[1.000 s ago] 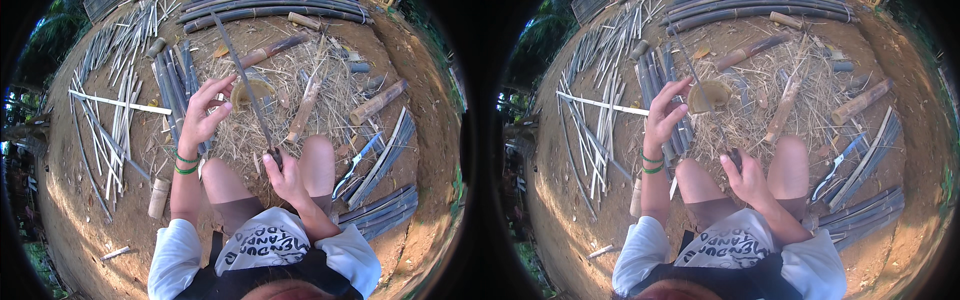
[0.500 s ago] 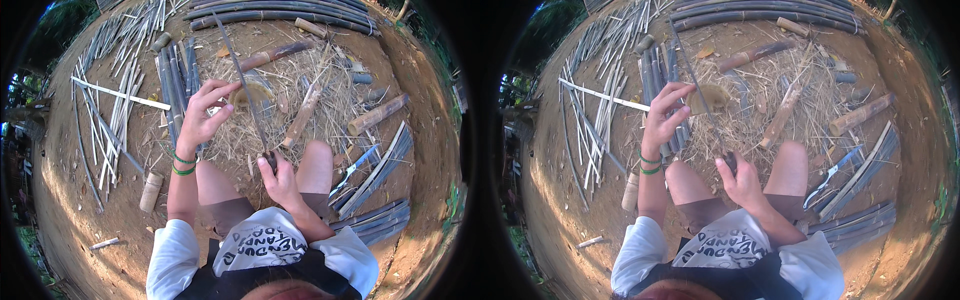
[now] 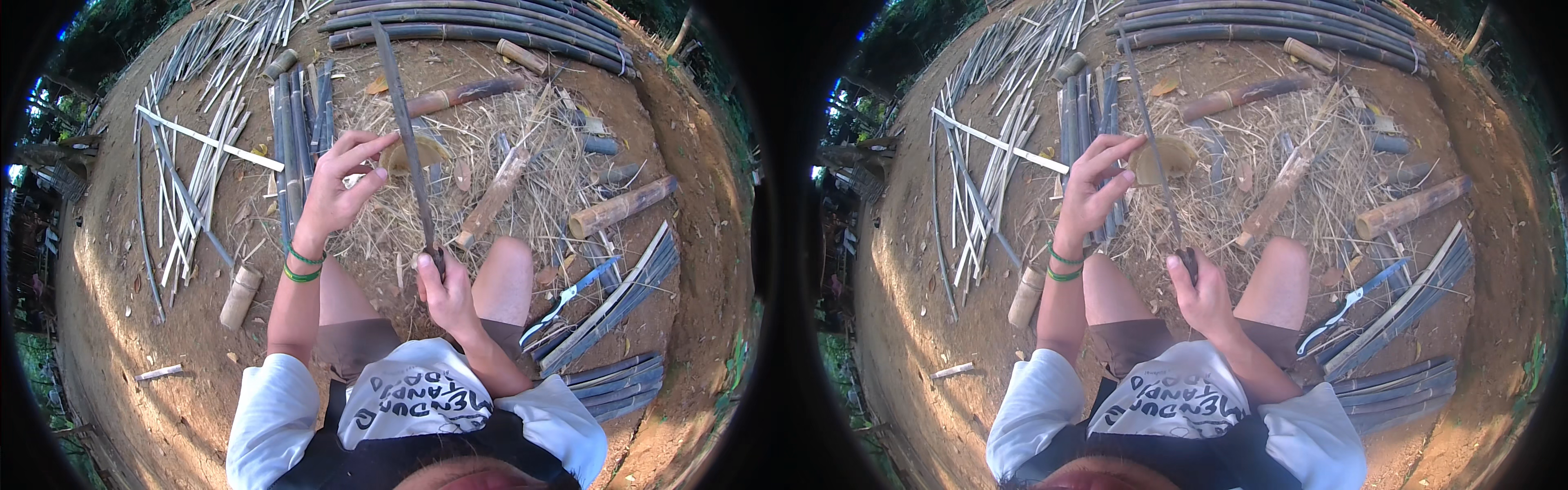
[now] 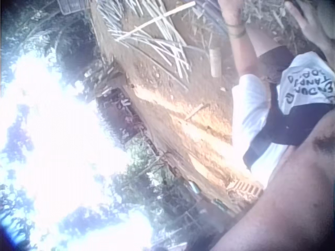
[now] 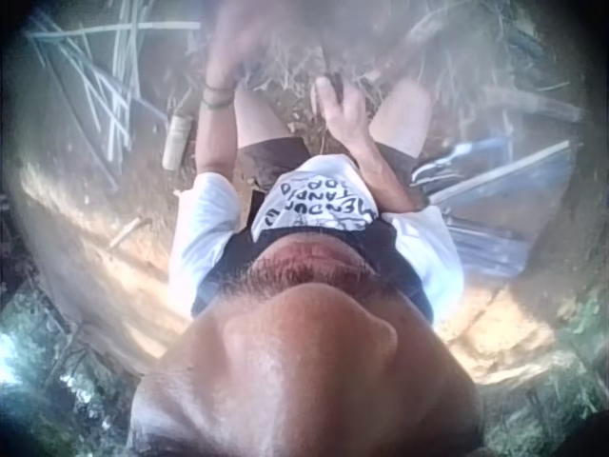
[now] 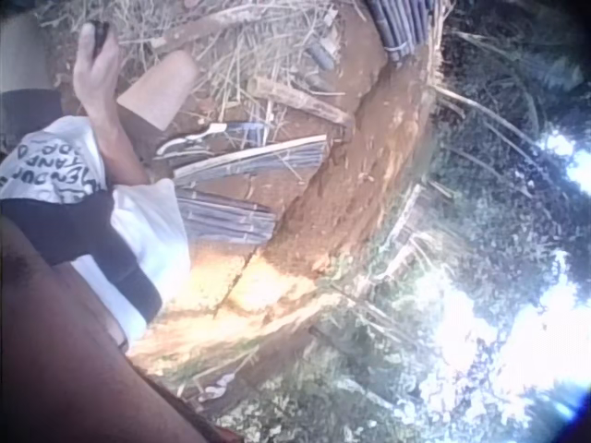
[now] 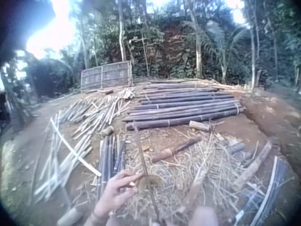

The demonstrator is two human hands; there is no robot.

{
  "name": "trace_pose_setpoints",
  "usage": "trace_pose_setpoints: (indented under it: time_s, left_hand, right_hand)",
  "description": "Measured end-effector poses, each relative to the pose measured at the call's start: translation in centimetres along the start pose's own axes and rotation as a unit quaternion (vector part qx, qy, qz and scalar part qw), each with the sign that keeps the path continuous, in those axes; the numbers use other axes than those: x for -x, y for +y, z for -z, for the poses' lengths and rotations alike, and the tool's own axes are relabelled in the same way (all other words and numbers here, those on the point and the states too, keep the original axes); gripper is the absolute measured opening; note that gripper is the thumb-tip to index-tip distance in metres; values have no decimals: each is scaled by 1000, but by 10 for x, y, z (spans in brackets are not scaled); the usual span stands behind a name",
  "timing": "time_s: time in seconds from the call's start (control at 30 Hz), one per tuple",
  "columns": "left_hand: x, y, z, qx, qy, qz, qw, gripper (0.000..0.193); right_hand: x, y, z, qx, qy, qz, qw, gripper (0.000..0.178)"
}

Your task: The person saws a section from a bamboo pole and then uses a knife to split the section into multiple strips.

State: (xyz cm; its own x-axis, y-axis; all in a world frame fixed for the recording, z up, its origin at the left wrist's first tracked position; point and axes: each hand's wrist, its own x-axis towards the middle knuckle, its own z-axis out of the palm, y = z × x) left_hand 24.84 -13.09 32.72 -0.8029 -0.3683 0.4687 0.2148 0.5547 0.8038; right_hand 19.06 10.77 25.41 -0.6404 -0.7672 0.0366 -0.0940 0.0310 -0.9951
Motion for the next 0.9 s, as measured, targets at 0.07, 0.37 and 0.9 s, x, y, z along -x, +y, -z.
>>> trace_pose_setpoints:
  time_s: [0.07,0.37,0.9]
  left_hand:
    - [1,-1,-1,-1,-5,4,1000,49]
    - [10,4,-8,-9,15,5,1000,49]
    - [10,7,-9,-22,13,9,1000,50]
  right_hand:
    - [5,-12,7,-33,-15,-30,999,41]
    - [19,-49,38,132,-38,-27,990,40]
    - [7,-22,17,139,1,19,990,40]
